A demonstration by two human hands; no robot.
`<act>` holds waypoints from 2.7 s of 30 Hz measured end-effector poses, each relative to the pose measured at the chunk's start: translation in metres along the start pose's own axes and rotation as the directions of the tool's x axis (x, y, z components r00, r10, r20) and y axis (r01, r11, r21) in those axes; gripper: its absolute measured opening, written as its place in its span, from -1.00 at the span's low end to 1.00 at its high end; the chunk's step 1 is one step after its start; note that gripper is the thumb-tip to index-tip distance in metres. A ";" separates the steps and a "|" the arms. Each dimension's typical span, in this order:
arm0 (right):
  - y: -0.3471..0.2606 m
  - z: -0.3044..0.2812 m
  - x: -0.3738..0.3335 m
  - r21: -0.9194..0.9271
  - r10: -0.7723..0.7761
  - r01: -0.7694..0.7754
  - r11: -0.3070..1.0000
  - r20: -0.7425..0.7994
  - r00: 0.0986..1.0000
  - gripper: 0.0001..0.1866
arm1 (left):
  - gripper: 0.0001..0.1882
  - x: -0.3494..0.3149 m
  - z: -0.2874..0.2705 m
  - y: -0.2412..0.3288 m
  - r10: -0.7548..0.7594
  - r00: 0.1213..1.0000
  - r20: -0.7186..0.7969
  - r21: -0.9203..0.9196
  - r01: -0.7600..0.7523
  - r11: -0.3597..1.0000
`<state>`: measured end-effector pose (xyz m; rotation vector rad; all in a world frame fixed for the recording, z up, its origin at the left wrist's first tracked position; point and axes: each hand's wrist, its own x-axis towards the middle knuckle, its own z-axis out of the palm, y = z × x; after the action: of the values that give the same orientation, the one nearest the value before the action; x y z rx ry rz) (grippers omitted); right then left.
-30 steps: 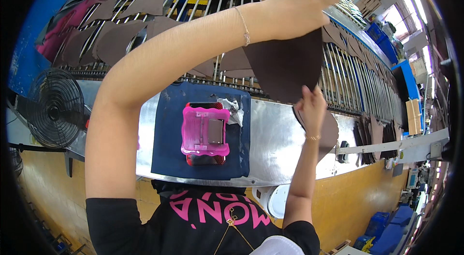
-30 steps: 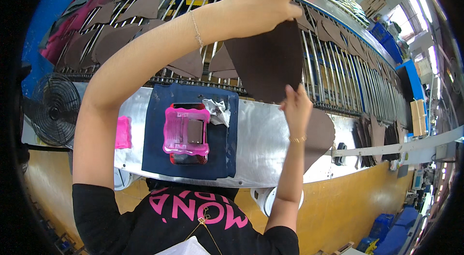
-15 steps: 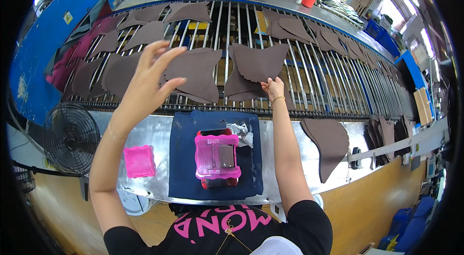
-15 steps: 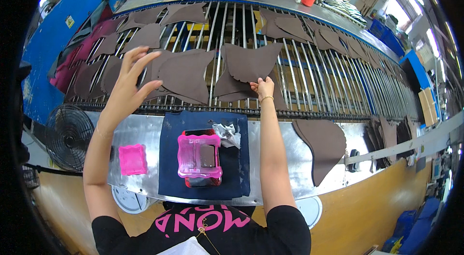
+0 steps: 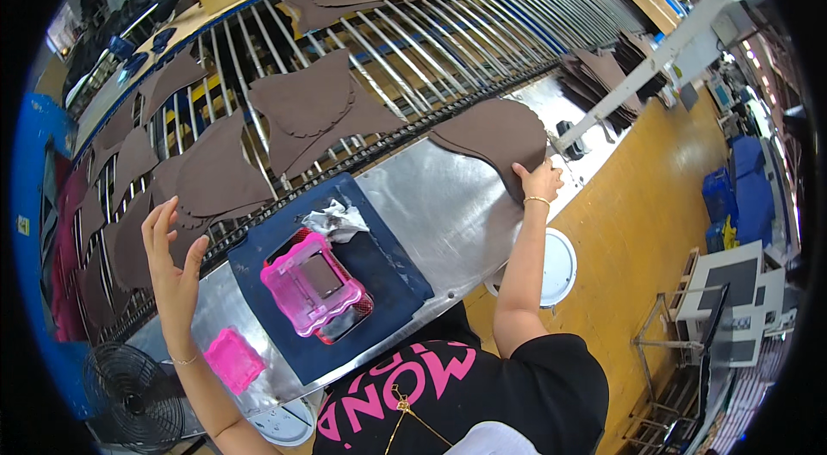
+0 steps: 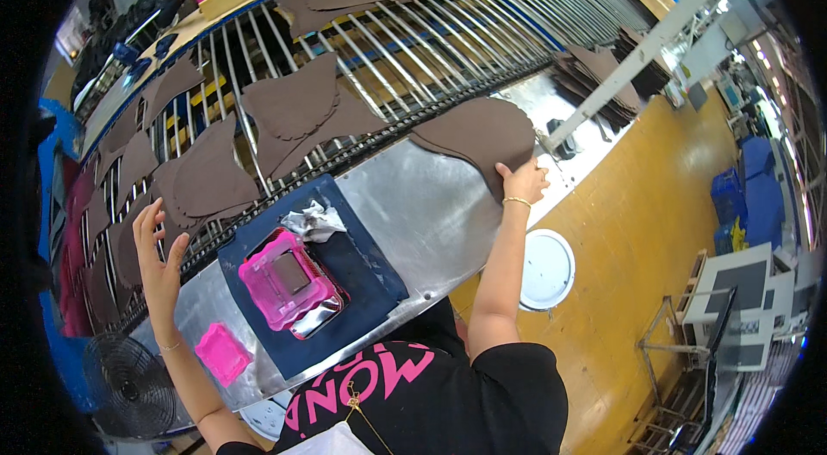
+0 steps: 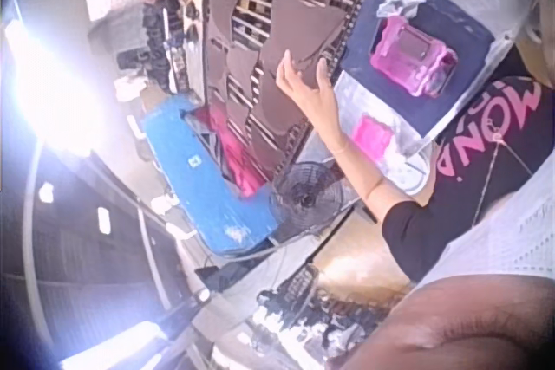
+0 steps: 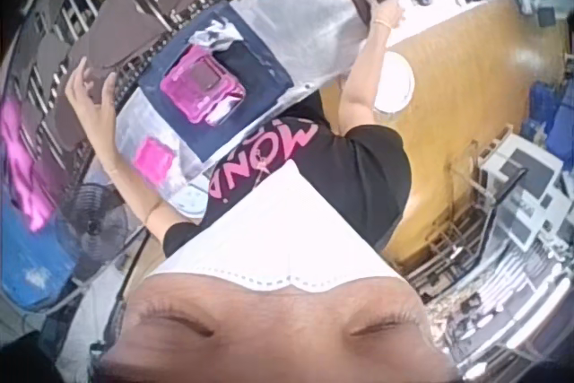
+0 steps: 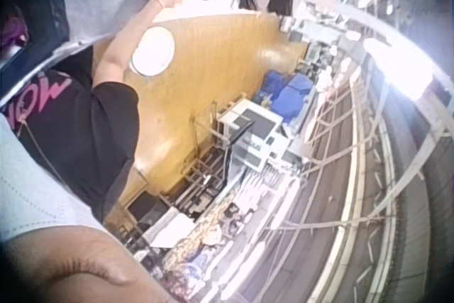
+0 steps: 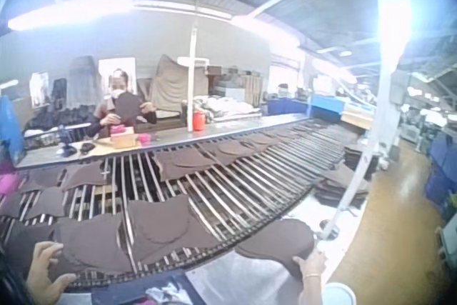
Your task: The person repeatedly picks brown fabric pieces from a conveyor belt and stacks them on a metal table. The person handles the pieces one at a time, aligning them into a growing pile.
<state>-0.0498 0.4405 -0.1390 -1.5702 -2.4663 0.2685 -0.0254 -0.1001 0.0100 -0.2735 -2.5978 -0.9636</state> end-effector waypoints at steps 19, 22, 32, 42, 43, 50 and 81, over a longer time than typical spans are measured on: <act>-0.064 -0.131 -0.072 0.490 -0.686 0.746 0.450 -0.346 0.641 -0.76 | -0.35 -0.008 0.028 0.021 0.053 0.996 0.074 -0.115 -0.044 0.992; -0.090 -0.141 -0.100 0.723 -0.760 0.685 0.086 -0.397 0.515 -0.71 | -0.30 -0.006 0.036 0.020 -0.085 0.996 0.036 -0.277 0.092 0.956; -0.135 -0.106 -0.230 0.945 -0.978 0.268 -0.187 -0.205 0.039 -0.59 | -0.80 -0.063 -0.074 0.014 -0.313 0.948 -0.059 -0.520 0.239 0.820; -0.125 -0.088 -0.257 0.795 -0.904 0.435 -0.423 -0.401 -0.146 -0.88 | -0.88 -0.122 -0.095 0.017 -0.511 0.853 -0.106 -0.293 0.464 0.836; -0.123 -0.089 -0.254 0.763 -0.890 0.466 -0.448 -0.427 -0.157 -0.88 | -0.87 -0.125 -0.088 0.016 -0.509 0.856 -0.094 -0.303 0.462 0.833; -0.075 -0.069 -0.186 0.662 -0.955 0.692 -0.288 -0.254 -0.155 -0.89 | -0.85 -0.100 -0.030 0.021 -0.501 0.824 0.263 -0.239 0.559 0.794; 0.073 -0.051 0.053 -0.045 -0.433 0.445 0.894 0.158 0.887 -0.38 | -0.57 0.139 0.176 0.025 -0.101 0.786 0.610 -0.726 0.605 0.326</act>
<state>0.0058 0.5218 -0.1050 -0.9961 -2.8898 0.2145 -0.1911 0.0428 -0.0447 -0.1551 -2.1729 -2.8133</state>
